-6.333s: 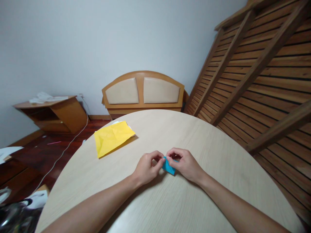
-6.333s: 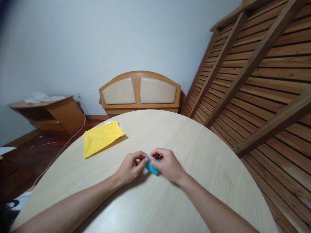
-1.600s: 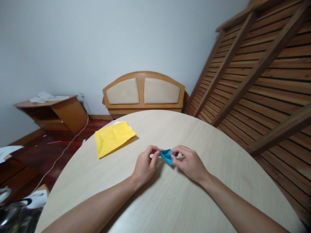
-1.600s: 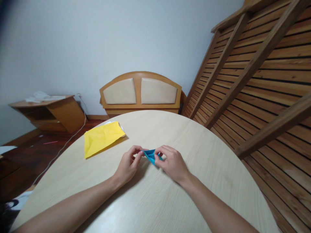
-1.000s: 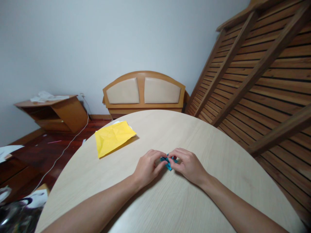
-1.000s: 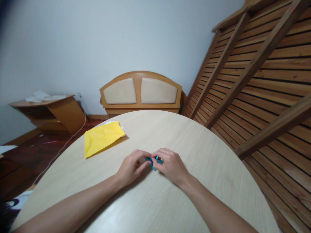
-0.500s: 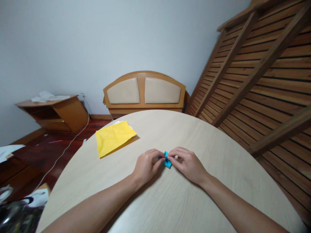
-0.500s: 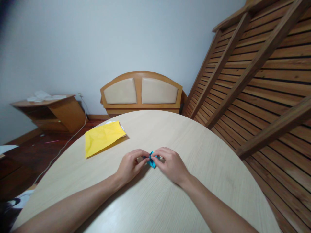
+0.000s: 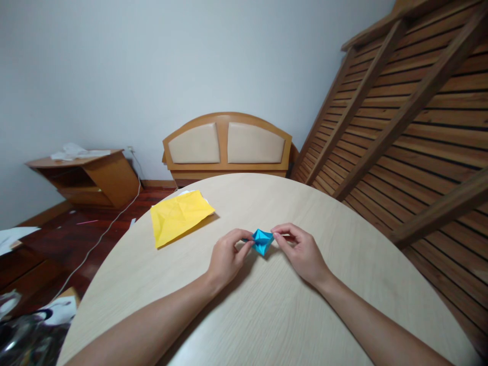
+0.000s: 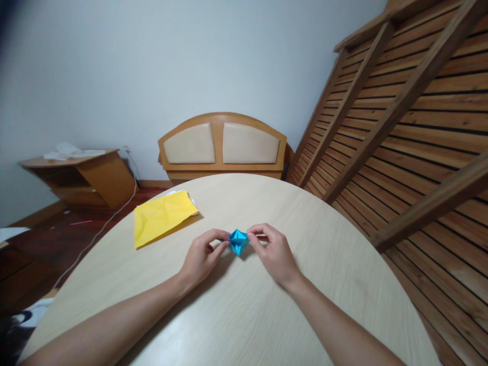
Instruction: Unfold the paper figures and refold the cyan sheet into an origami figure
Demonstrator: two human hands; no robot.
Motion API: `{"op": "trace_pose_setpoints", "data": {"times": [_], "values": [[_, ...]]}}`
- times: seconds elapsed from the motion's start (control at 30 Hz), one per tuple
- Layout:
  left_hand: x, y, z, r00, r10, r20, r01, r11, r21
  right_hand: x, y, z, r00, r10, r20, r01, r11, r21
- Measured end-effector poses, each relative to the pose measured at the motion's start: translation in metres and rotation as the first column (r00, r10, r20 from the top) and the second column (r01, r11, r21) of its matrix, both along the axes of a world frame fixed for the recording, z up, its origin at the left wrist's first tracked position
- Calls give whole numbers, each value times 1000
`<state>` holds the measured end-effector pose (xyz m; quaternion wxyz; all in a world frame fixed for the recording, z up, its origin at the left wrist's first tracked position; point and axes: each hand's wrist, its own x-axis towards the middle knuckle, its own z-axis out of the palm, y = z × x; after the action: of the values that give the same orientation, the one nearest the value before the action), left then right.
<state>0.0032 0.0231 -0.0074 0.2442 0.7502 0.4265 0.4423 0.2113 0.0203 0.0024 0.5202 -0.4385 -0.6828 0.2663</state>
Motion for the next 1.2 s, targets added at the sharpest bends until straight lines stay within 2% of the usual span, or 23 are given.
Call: {"op": "trace_pose_setpoints", "data": {"times": [0.17,0.37,0.57,0.73,0.87,1.03,1.2], "values": [[0,2,1,998,12,64,-11,1000,-18,-1,1,-3,993,29,-113,-34,998,-43],[0,0,2,991,-96,89,92,994,57,-5,0,-2,970,99,-223,-113,992,-49],[0,0,0,995,-69,74,65,996,53,-8,-6,0,977,157,-146,-161,987,-21],[0,-3,-1,998,-65,-4,65,994,89,-9,-12,1,989,145,9,-146,989,21],[-1,-4,0,997,-56,-62,65,987,150,-10,-13,2,987,116,108,-124,990,69],[-1,-4,2,995,-24,-97,45,974,221,-13,-15,5,982,110,151,-125,987,97],[-3,-4,3,975,29,-221,58,925,376,-19,-20,5,980,45,194,-60,996,73]]}}
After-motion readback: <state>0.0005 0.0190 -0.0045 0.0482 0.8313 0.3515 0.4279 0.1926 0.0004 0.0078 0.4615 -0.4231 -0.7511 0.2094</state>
